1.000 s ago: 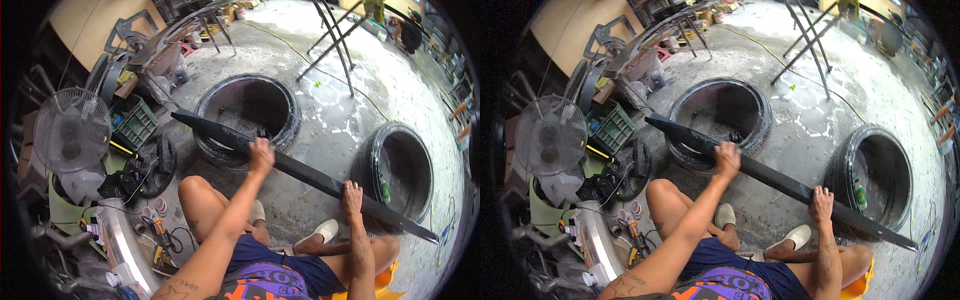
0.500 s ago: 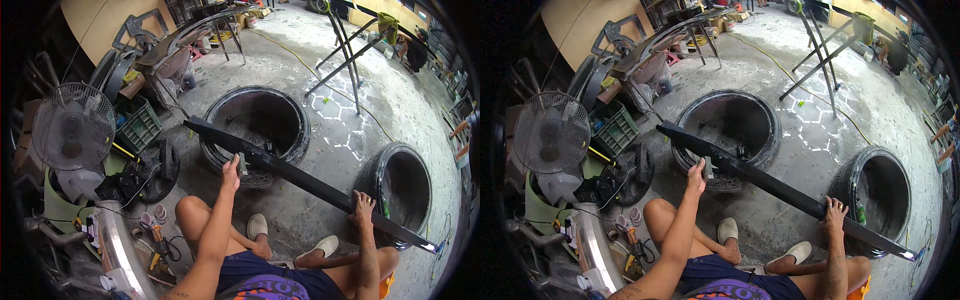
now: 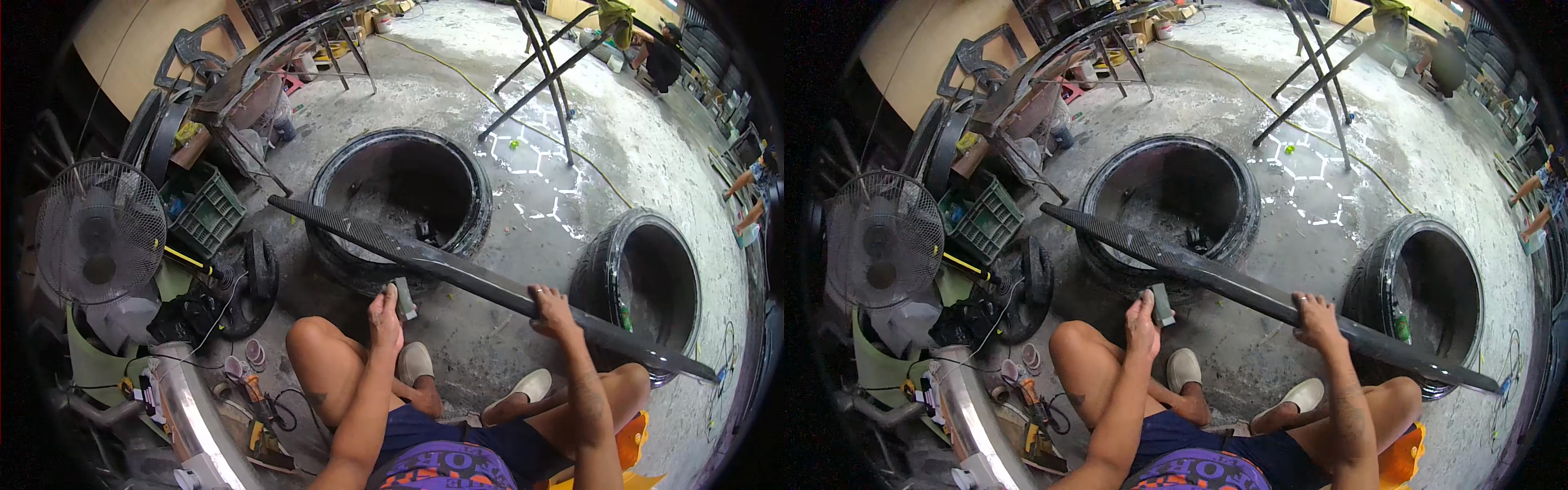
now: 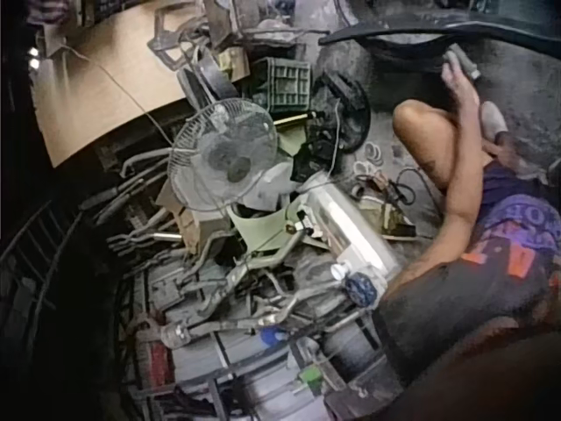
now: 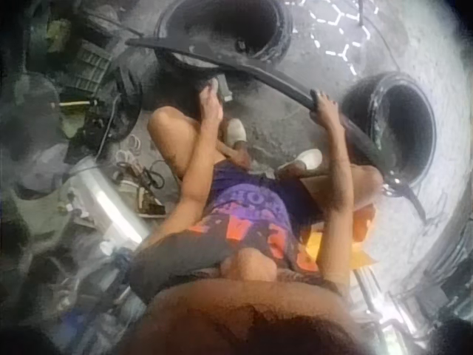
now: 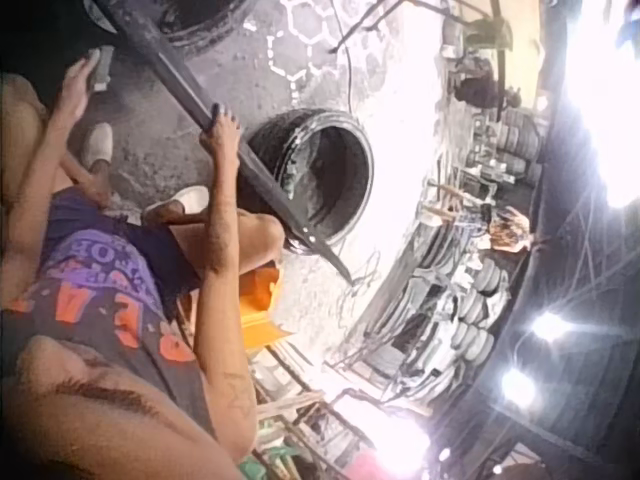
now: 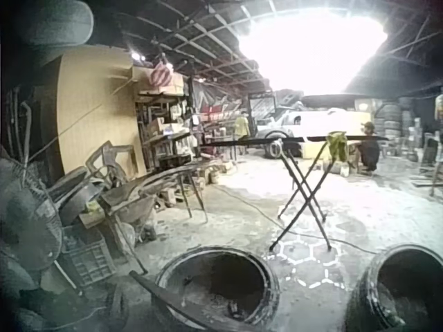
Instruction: Sanding a long black automotive component using a small piece of sandpaper.
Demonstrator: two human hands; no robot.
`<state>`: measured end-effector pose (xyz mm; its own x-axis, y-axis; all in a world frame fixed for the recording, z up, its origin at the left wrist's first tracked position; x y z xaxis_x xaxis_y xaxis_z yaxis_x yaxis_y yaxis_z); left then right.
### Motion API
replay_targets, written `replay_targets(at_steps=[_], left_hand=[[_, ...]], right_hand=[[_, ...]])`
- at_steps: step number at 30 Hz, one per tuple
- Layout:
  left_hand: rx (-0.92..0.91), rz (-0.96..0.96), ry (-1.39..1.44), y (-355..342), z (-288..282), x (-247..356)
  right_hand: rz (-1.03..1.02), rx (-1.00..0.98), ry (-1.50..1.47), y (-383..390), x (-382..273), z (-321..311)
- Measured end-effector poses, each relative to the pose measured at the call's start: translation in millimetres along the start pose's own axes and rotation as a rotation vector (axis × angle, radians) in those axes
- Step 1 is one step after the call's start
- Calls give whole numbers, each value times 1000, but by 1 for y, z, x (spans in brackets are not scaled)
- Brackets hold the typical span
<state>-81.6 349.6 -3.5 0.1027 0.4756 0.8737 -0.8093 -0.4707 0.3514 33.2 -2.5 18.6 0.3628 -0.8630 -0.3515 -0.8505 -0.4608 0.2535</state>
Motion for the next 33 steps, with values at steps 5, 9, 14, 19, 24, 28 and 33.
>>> replay_targets(at_steps=[5, 9, 14, 19, 24, 28, 33], left_hand=[[130, 356, -623, -4, 21, 51], [163, 833, -998, -18, 63, 94], [182, 916, -1126, -62, 73, 105], [193, 1036, -1363, -83, 92, 89], [-74, 1067, -1394, -34, 182, 21], [-146, 1225, -1474, -57, 163, 54], [-112, 1098, -1414, -43, 184, 19]], right_hand=[[18, 26, 14, 3, 14, -4], [-9, 111, -52, -7, 7, -16], [-47, 195, -86, -30, -12, -16], [-16, 143, -65, -46, -11, -19], [45, 77, -76, -45, -1, -16], [35, 70, -102, -45, -3, -19], [26, 100, -84, -50, -2, -13]])
Point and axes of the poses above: each hand's wrist, its own y-axis away from the middle knuckle, its own z-axis out of the palm, x = y × z, the point moved 9 cm from there along -y, towards the middle knuckle, and after that the axes turned 7 degrees about -y, right-handed, at the moved point
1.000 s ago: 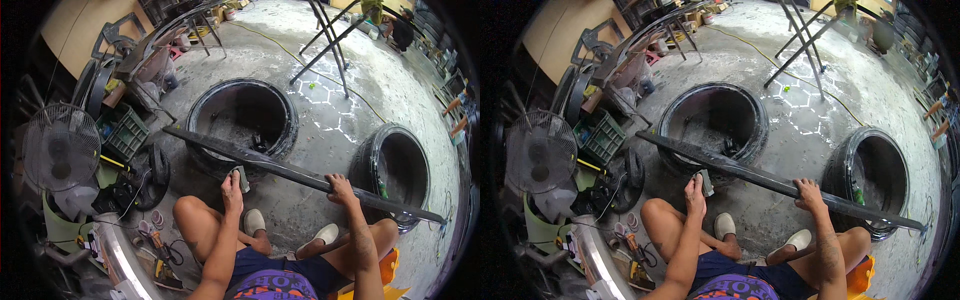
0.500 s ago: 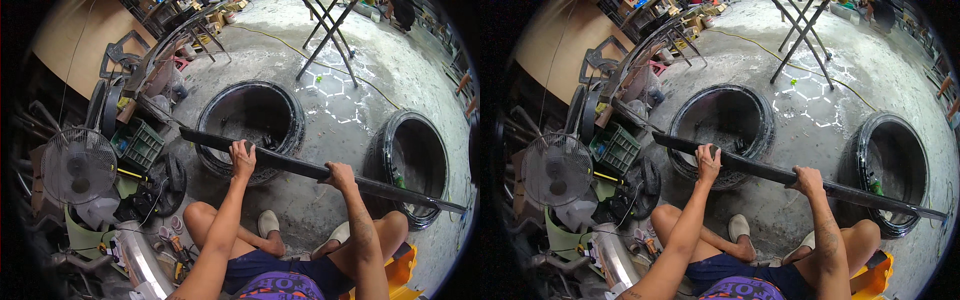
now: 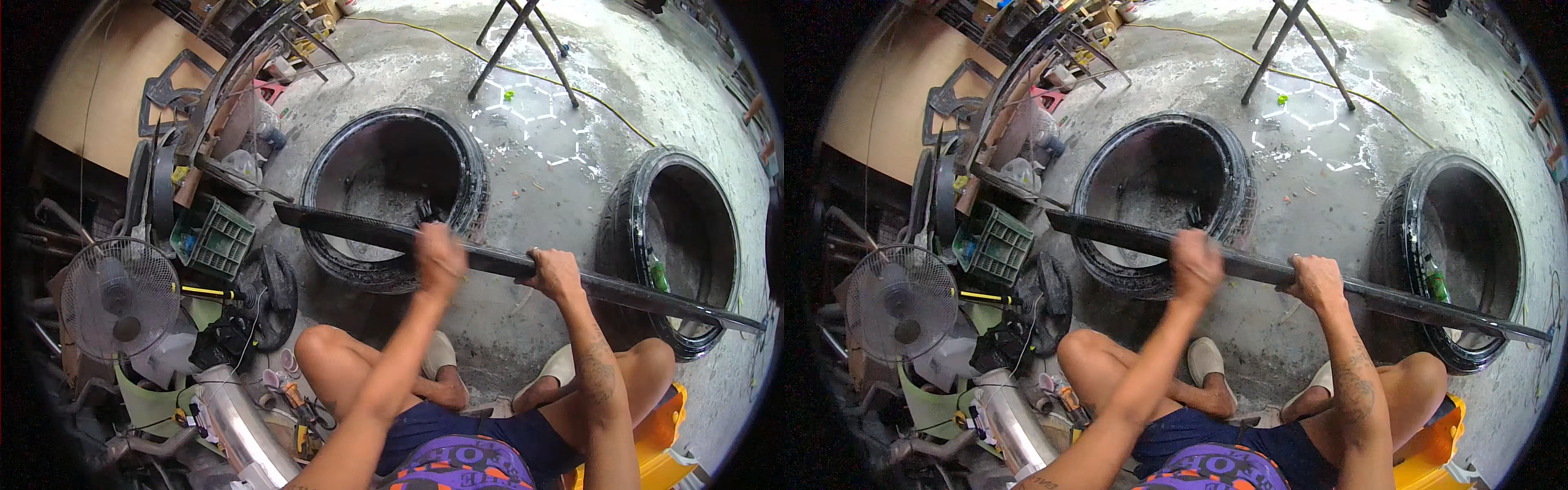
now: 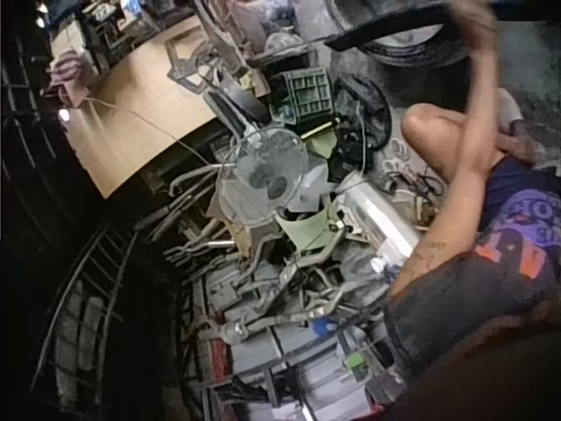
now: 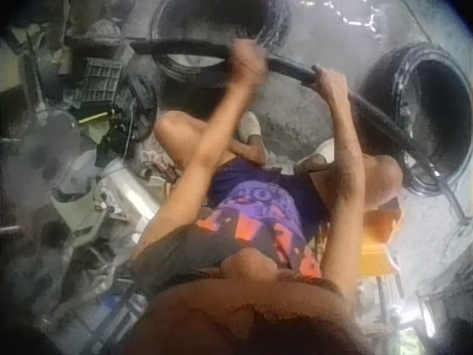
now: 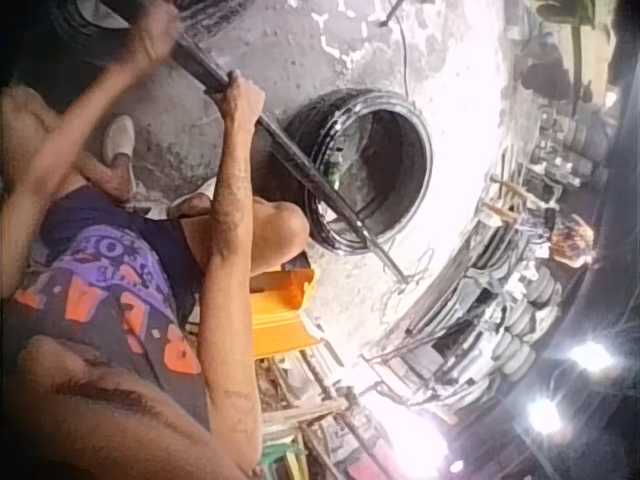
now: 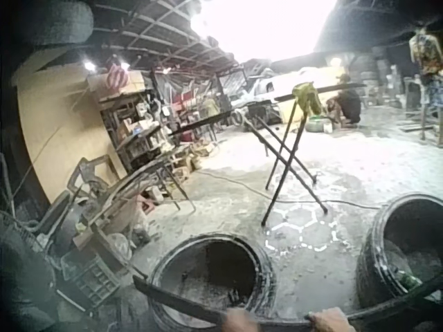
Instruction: Sanding a long black automotive component using a small piece of sandpaper.
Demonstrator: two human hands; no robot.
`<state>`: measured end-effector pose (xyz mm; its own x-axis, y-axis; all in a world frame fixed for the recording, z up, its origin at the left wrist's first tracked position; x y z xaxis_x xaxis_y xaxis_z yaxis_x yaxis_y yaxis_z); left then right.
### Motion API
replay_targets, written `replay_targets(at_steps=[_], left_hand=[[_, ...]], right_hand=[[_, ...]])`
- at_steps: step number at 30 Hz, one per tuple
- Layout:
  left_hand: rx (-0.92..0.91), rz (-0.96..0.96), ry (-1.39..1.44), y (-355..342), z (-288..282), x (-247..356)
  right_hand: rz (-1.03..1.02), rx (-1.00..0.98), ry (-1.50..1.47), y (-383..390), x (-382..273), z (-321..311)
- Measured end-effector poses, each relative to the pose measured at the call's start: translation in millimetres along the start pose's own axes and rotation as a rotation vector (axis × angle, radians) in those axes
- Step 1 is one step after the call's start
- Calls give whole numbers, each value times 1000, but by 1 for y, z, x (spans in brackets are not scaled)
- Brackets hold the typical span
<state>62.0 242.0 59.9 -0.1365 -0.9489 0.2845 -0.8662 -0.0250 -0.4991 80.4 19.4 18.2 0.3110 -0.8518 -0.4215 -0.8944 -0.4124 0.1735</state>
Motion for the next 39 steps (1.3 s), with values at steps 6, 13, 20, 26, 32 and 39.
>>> replay_targets(at_steps=[6, 13, 20, 26, 32, 39], left_hand=[[-36, 80, -1, -10, -10, -3], [9, 39, 158, 9, 8, 44], [179, -84, -193, -29, -53, -102], [39, 72, 78, 9, 4, 57], [81, -96, -288, -33, -50, -137], [-67, -175, -181, -21, -49, -149]], right_hand=[[-4, -2, -35, 5, -6, -10], [15, -32, -18, 3, -11, -7], [6, 17, -19, 4, -12, -11], [-20, 42, -34, 8, -5, -12], [3, -7, -23, 3, -9, -8], [-179, -48, -137, -13, -28, 4]])
Point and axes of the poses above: each hand's wrist, its own y-axis away from the middle knuckle, its own z-axis out of the palm, x = y × z, the point moved 9 cm from there along -y, towards the middle knuckle, and after that the axes turned 7 degrees about -y, right-handed, at the moved point
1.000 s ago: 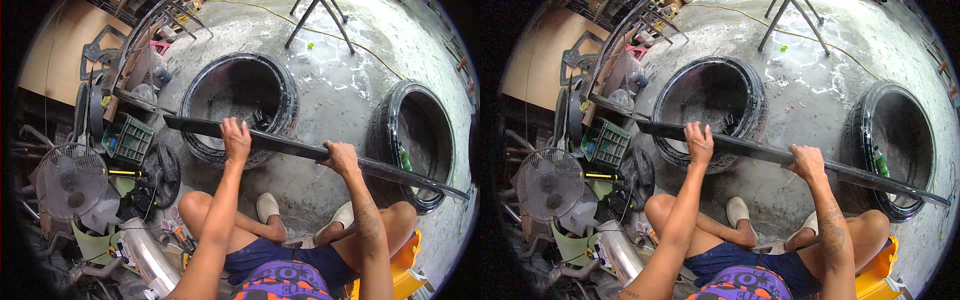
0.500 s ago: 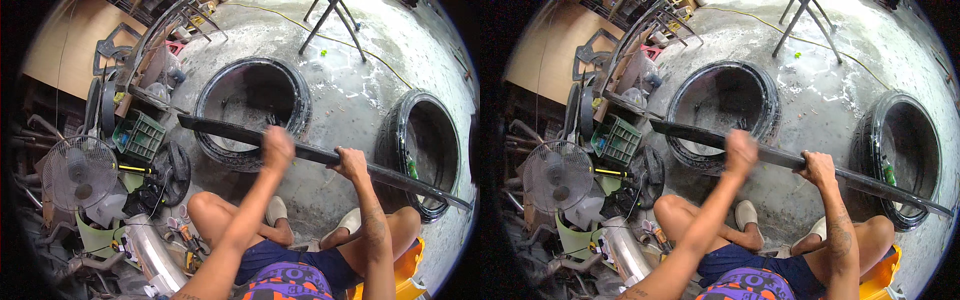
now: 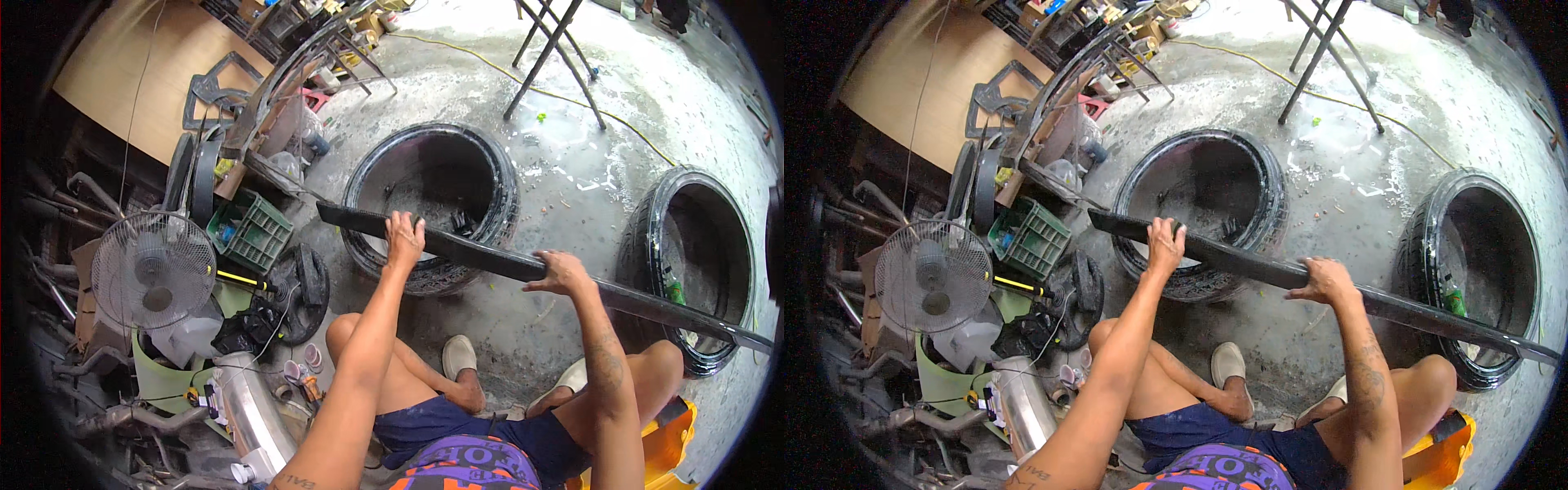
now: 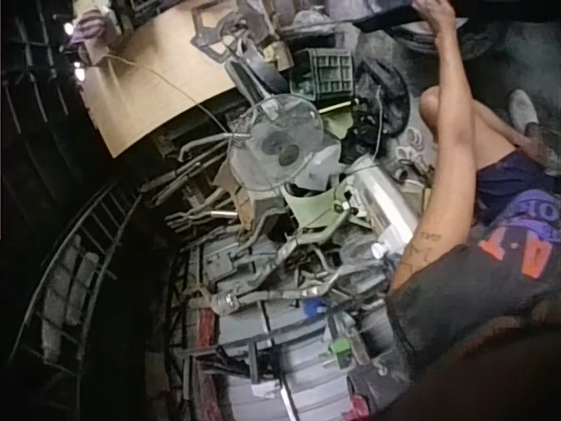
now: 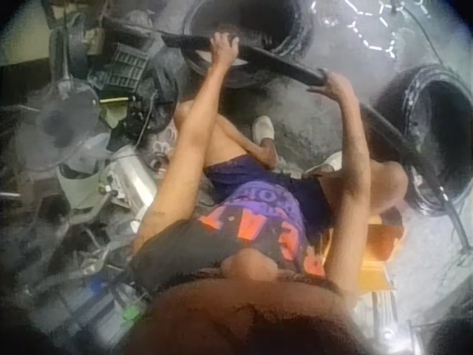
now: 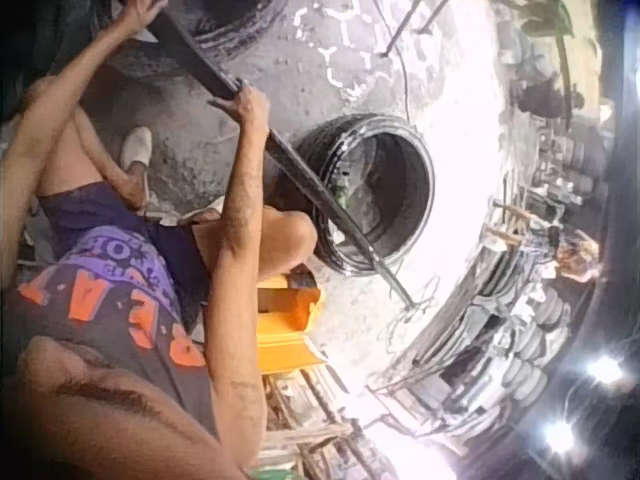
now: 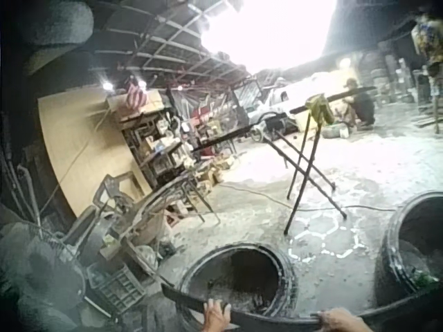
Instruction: Sanding a long black automotive component using a small piece of sandpaper.
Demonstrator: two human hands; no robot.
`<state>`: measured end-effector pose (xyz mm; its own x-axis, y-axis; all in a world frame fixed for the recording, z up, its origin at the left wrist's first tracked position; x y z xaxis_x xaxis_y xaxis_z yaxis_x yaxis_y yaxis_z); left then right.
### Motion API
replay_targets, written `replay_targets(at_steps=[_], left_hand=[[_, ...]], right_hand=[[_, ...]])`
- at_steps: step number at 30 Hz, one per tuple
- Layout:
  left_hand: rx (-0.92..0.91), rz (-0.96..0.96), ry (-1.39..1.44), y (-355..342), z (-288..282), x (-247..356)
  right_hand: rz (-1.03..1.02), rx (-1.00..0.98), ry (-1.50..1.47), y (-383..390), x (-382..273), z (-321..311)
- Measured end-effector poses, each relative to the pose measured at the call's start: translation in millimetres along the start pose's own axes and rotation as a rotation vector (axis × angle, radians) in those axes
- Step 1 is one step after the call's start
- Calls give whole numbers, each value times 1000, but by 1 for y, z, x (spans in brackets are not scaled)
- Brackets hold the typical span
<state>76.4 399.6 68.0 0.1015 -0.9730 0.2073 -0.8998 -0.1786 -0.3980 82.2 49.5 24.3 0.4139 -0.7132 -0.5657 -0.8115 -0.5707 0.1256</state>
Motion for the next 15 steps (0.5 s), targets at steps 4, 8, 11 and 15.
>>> replay_targets(at_steps=[4, 8, 11, 15], left_hand=[[-22, 30, 123, 15, -16, 34], [36, 42, 178, 18, -47, 34], [97, 28, 125, 31, -53, 17], [91, -149, -82, 63, -32, 14]], right_hand=[[100, -183, -219, -16, 8, 18], [35, -43, 10, -16, -4, 34], [66, -127, 115, -6, -31, 39], [13, -53, 81, 0, -41, 39]])
Point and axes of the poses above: each hand's wrist, its own y-axis away from the middle knuckle, its own z-axis out of the palm, x = y × z, the point moved 9 cm from there along -y, towards the middle knuckle, and after that the axes turned 7 degrees about -y, right-handed, at the moved point
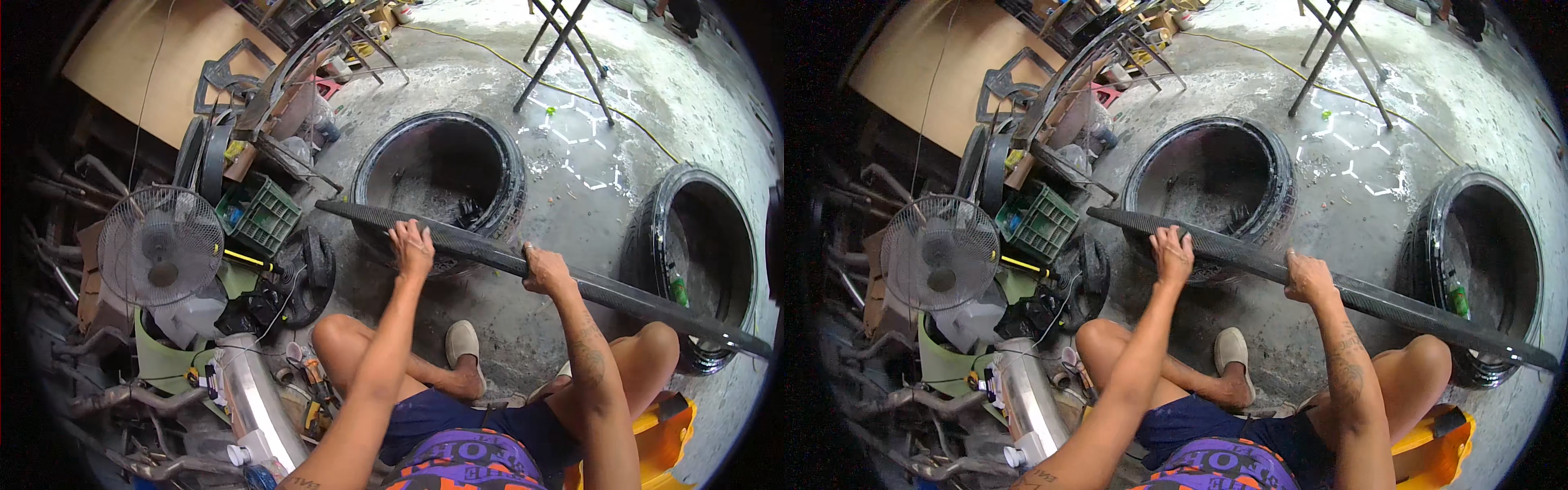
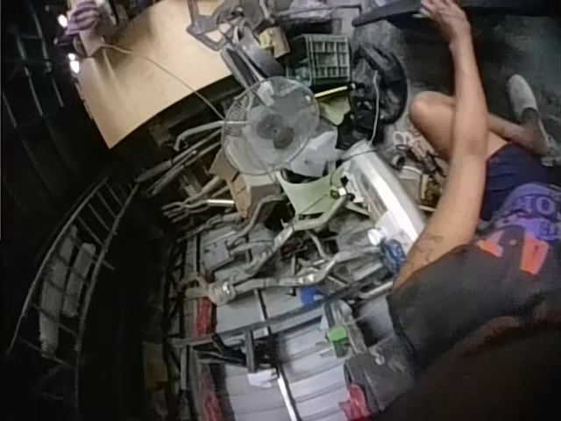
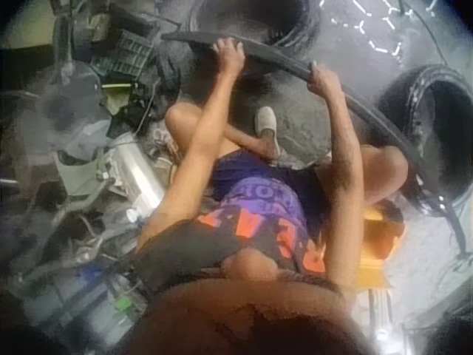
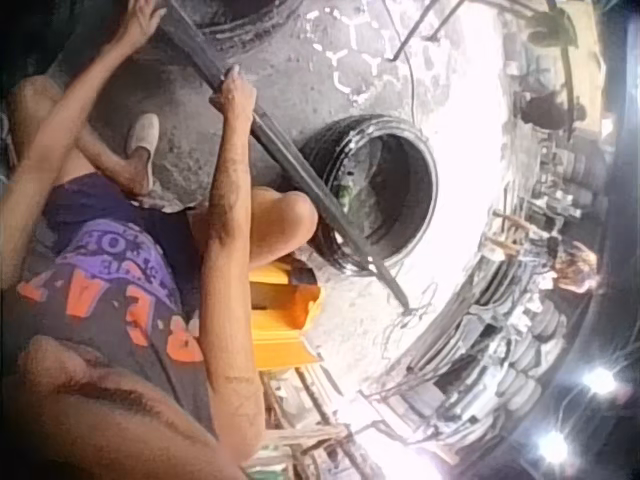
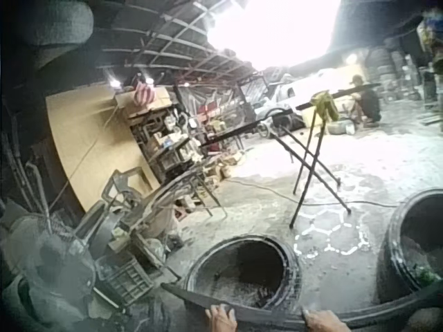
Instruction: Sanding a long black automotive component using a small piece of sandpaper.
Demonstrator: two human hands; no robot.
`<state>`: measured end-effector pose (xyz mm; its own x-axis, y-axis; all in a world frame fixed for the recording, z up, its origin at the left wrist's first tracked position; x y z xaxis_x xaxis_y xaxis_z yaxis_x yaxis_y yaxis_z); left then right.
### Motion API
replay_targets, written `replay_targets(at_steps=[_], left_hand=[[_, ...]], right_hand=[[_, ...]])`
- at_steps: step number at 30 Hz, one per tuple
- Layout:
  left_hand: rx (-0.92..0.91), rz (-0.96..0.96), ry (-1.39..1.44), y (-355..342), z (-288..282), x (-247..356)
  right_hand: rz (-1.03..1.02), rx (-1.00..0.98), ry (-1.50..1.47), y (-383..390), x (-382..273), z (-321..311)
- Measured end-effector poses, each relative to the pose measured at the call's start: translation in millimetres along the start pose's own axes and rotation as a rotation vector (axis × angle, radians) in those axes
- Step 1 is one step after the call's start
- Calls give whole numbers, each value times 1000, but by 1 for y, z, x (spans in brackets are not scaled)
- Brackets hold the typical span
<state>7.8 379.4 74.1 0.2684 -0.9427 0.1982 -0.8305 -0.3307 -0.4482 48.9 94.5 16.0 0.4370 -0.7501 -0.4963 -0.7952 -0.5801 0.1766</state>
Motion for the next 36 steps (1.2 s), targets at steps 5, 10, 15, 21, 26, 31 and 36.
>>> replay_targets(at_steps=[5, 10, 15, 21, 26, 31, 36], left_hand=[[-89, 195, 188, 61, 3, 116], [59, 7, 58, 27, -14, 15], [-31, 257, 310, 78, 1, 121], [44, 9, 88, 37, -11, 17], [-65, 242, 328, 79, -2, 120], [45, 19, 86, 33, -11, 18], [-127, 139, 272, 85, 2, 125]], right_hand=[[72, -31, 6, 8, 20, 11], [4, 5, 36, 5, -8, 5], [37, 22, 38, 10, 4, 13], [12, 20, 49, 12, -7, 13], [26, 48, 47, 12, 1, 10], [-6, 7, 67, 10, -14, 13], [-9, 71, 43, 14, 0, 13]])
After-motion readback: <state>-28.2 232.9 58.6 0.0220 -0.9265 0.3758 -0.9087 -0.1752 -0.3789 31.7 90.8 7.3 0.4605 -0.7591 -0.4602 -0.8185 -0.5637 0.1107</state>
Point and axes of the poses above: each hand's wrist, its own y-axis away from the middle knuckle, its own z-axis out of the palm, x = y × z, the point moved 9 cm from there along -y, towards the middle knuckle, and after that the axes turned 7 degrees about -y, right-handed, at the moved point
